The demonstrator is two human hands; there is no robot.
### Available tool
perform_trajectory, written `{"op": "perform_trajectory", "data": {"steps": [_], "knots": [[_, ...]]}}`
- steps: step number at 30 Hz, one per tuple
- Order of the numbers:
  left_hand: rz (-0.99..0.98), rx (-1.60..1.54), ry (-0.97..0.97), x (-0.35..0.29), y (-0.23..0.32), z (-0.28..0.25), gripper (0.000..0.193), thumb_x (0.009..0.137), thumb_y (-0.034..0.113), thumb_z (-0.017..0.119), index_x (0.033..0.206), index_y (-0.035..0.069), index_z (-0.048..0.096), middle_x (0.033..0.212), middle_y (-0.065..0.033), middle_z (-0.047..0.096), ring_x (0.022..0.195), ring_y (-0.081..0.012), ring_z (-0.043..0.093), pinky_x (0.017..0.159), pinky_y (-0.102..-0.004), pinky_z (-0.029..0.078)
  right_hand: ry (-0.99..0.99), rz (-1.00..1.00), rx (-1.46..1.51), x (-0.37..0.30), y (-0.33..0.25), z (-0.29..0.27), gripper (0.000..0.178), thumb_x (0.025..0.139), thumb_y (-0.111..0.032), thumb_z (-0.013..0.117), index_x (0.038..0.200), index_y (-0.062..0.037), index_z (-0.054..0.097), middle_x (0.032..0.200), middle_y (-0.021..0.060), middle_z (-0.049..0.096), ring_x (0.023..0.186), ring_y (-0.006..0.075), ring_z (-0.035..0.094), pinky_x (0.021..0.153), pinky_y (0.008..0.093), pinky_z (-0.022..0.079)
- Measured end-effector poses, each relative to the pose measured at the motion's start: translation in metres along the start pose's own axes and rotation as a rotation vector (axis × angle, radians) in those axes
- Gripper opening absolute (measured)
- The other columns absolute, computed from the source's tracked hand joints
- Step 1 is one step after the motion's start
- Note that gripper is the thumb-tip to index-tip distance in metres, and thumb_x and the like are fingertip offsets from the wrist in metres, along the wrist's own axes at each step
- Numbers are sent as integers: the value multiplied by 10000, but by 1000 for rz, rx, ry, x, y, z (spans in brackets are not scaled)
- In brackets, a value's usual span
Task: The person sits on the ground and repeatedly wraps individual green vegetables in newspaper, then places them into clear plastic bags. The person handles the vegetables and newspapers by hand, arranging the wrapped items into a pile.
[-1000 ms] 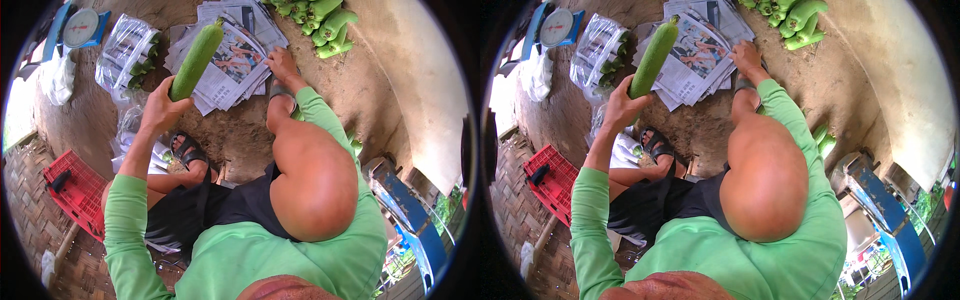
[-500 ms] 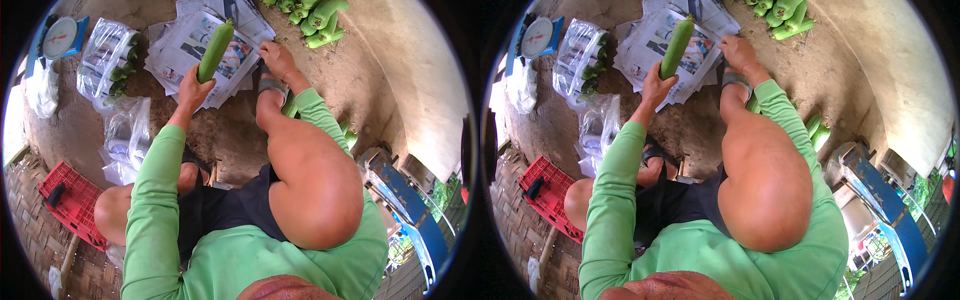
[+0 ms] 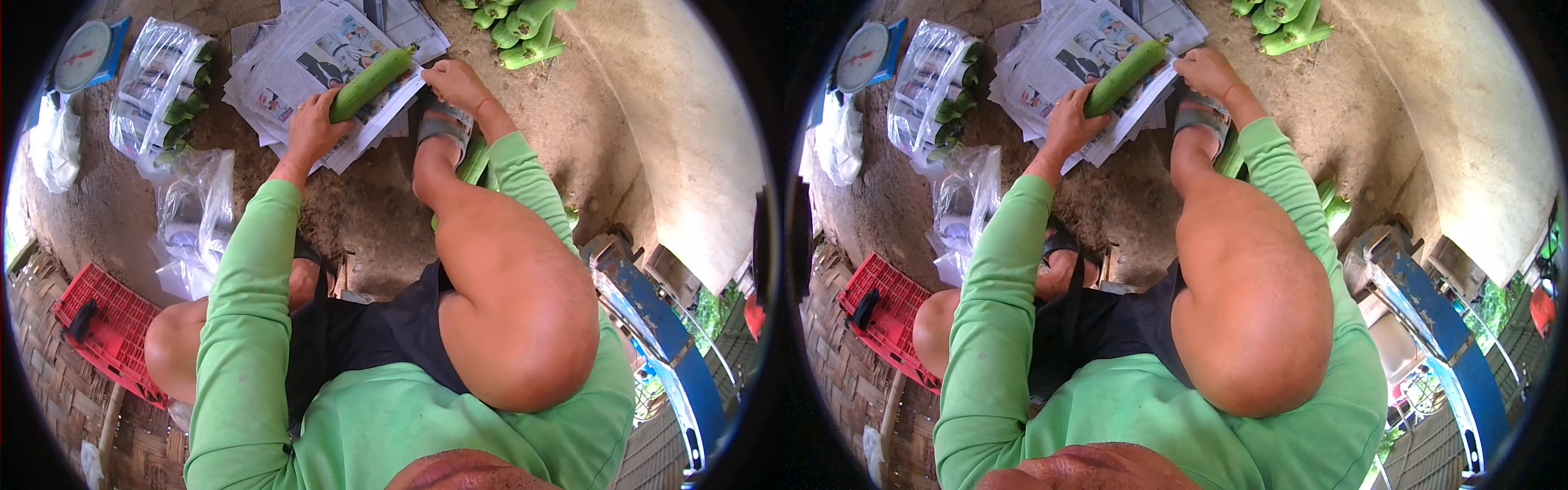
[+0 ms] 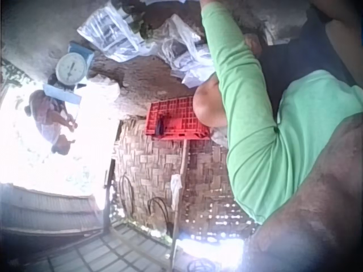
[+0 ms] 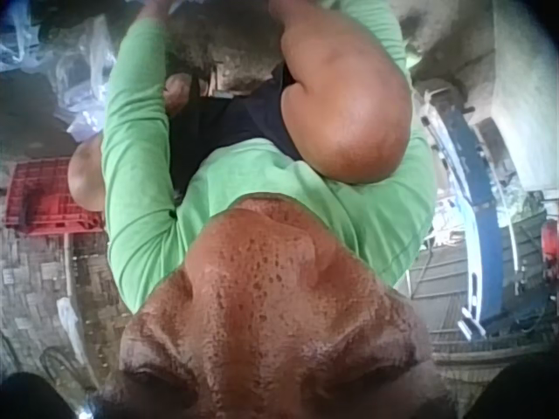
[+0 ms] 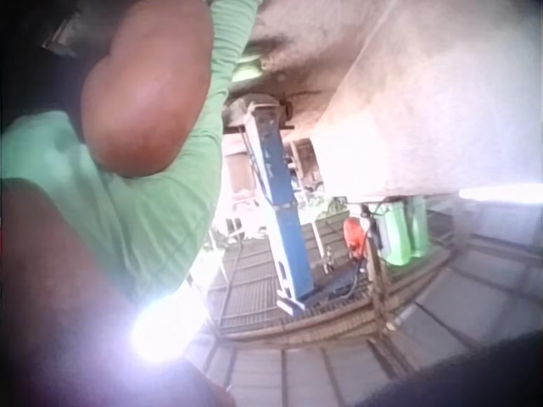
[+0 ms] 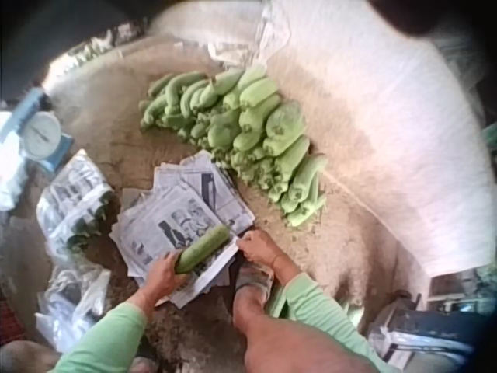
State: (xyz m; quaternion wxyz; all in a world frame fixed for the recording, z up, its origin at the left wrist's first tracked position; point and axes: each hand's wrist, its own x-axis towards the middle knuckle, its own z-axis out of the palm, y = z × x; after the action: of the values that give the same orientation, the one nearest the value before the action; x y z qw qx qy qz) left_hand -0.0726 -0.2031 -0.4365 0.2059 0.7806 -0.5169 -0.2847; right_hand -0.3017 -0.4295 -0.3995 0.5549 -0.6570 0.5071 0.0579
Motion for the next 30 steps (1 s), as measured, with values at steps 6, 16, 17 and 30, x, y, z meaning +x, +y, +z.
{"op": "perform_trajectory", "data": {"steps": [6, 16, 17, 30], "knots": [[13, -134, -150, 12, -24, -2, 747, 835, 421, 818, 1498, 172, 582, 1323, -202, 644, 1243, -430, 607, 1053, -501, 487, -70, 156, 398, -5, -6, 5, 227, 935, -297, 683, 841, -91, 661, 717, -9, 622, 642, 138, 618, 572, 309, 462], [6, -436, -140, 8, -23, -12, 745, 936, 446, 795, 1541, 88, 547, 1429, -247, 600, 1342, -351, 582, 1103, -437, 467, -54, 215, 761, 4, -3, 17, 177, 994, -252, 701, 958, -78, 692, 794, -8, 705, 760, 148, 722, 649, 285, 569], [25, -403, -107, 6, -21, -14, 731, 947, 435, 790, 1539, 81, 547, 1432, -250, 603, 1339, -351, 587, 1090, -435, 478, -60, 208, 793, 6, -6, 19, 179, 996, -250, 702, 972, -73, 697, 812, 1, 719, 784, 156, 736, 667, 286, 580], [-270, -393, 186, 26, -19, -1, 329, 953, 219, 749, 1237, 54, 726, 1097, -151, 778, 994, -290, 748, 881, -393, 561, 314, -996, -687, 17, -20, 85, 351, 1021, -242, 583, 1354, -176, 672, 1340, 49, 676, 1300, 310, 618, 1033, 567, 505]]}}
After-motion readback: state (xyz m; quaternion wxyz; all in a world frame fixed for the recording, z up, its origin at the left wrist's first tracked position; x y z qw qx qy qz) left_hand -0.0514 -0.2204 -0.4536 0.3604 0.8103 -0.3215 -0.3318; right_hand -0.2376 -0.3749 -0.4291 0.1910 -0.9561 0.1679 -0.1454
